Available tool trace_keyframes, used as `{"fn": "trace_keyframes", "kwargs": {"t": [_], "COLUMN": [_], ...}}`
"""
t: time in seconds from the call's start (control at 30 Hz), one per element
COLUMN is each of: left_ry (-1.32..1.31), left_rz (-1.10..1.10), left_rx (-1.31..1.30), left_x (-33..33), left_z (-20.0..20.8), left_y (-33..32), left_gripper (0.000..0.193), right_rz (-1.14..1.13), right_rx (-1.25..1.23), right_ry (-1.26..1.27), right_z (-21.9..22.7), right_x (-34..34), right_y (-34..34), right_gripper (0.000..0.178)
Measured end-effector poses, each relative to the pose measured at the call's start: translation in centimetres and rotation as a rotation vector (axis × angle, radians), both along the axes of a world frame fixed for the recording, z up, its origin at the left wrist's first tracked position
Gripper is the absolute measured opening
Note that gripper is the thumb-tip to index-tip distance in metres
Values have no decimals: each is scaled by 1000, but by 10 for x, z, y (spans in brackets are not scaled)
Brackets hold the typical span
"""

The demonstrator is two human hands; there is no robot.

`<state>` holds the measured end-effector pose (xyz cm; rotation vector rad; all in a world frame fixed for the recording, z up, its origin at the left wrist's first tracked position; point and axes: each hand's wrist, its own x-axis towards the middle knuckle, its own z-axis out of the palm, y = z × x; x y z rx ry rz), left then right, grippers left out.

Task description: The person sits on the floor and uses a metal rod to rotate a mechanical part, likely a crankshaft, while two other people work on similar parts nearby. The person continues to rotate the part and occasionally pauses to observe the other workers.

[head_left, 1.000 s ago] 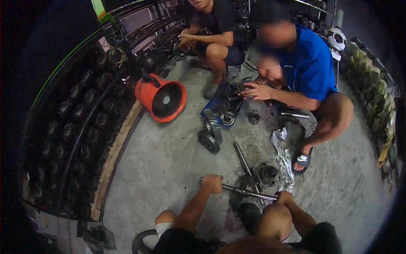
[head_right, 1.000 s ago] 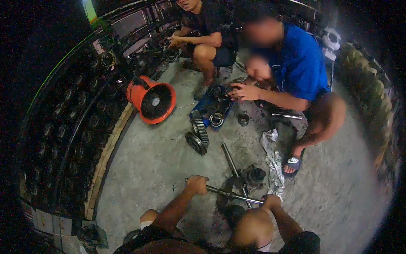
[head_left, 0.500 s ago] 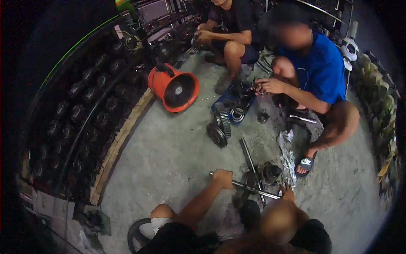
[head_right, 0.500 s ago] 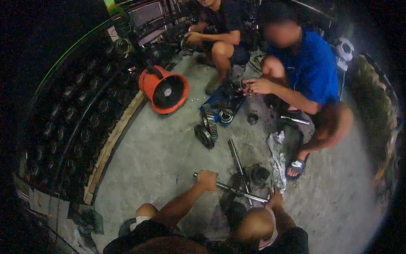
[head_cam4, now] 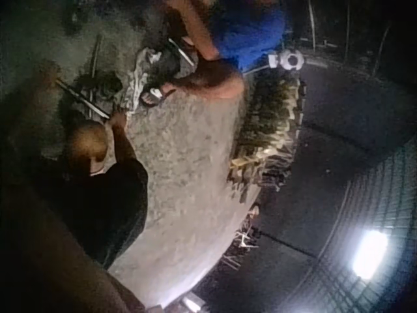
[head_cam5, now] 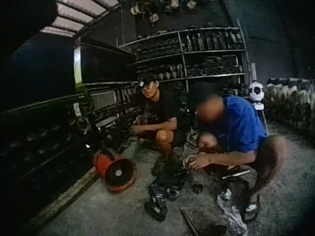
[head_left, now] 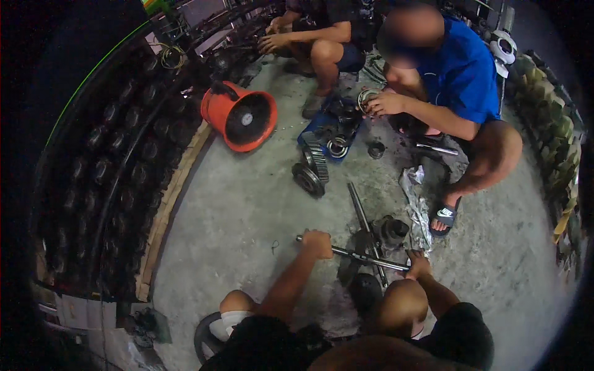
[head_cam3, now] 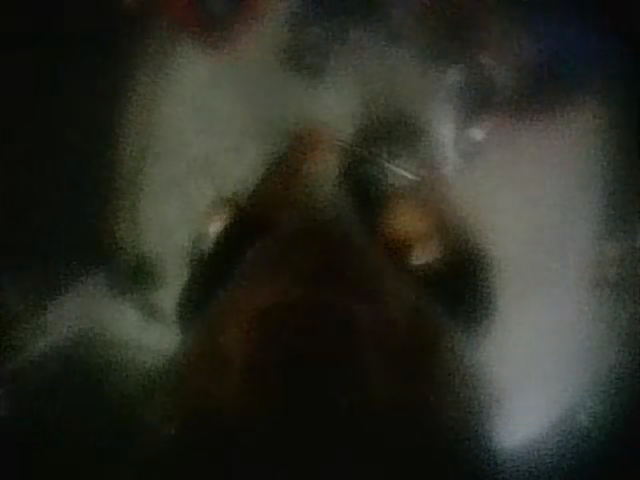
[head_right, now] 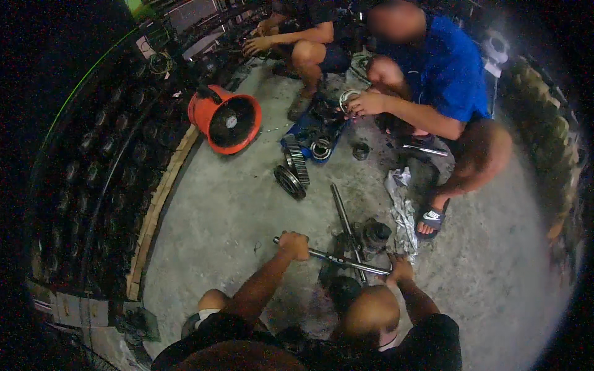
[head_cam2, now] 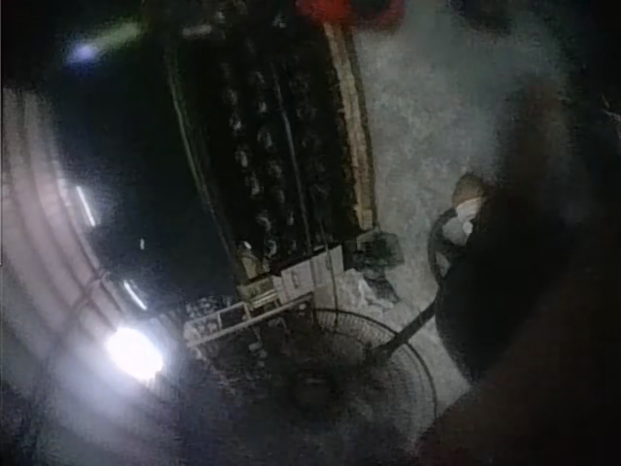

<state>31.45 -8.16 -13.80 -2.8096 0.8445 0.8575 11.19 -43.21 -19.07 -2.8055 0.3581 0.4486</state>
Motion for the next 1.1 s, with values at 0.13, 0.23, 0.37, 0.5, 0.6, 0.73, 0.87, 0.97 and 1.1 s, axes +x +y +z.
{"fn": "trace_keyframes", "kwargs": {"t": [0.13,0.23,0.37,0.5,0.6,0.73,0.87,0.97,1.1], "left_ry": [77,106,140,85,69,5,82,104,87], "left_rz": [29,57,35,33,41,30,9,46,27], "left_rx": [85,105,56,24,23,-43,-40,-22,-27], "left_x": [6,5,8,2,3,1,7,9,12], "left_z": [10,12,2,9,12,11,-2,-3,-2], "left_y": [-3,-3,-2,-6,-1,5,3,8,18], "left_gripper": [45,44,44,37,34,35,35,35,32], "right_rz": [-13,-32,-25,-85,-56,-11,-78,-24,-4], "right_rx": [24,74,31,35,44,37,-22,16,-8], "right_ry": [75,308,373,423,398,374,354,312,316], "right_z": [4,22,11,6,4,2,-4,12,24], "right_x": [2,12,10,8,10,13,9,14,21], "right_y": [3,6,-2,-5,-3,-5,-8,7,16], "right_gripper": [103,96,89,83,77,68,49,43,42]}}
